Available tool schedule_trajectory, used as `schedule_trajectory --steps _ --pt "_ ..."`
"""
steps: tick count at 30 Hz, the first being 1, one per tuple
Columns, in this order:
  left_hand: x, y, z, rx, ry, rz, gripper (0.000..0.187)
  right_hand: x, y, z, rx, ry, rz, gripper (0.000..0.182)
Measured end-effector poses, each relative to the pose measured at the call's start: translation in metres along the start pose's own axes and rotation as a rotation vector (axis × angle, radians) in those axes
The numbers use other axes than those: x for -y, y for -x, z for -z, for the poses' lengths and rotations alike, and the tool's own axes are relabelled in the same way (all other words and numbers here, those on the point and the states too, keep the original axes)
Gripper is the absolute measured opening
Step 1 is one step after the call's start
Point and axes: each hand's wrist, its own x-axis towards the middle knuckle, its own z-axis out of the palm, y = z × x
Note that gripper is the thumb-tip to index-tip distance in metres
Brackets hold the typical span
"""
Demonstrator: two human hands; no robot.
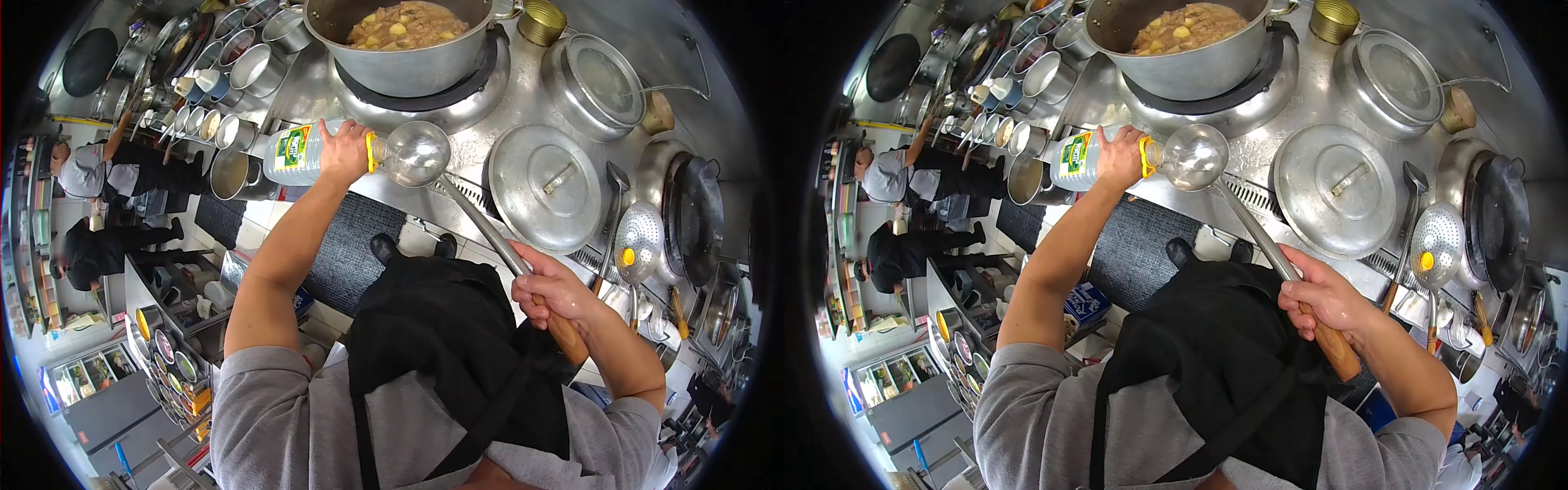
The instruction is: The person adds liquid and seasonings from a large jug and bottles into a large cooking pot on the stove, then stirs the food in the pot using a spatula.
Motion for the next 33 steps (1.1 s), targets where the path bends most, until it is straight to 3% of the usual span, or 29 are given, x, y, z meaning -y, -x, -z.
schedule_trajectory --steps 33 --pt "-0.003 -0.005 -0.003 0.024 -0.01 0.004 0.032 0.01 -0.004 0.0 0.012 -0.005 -0.017 0.067"
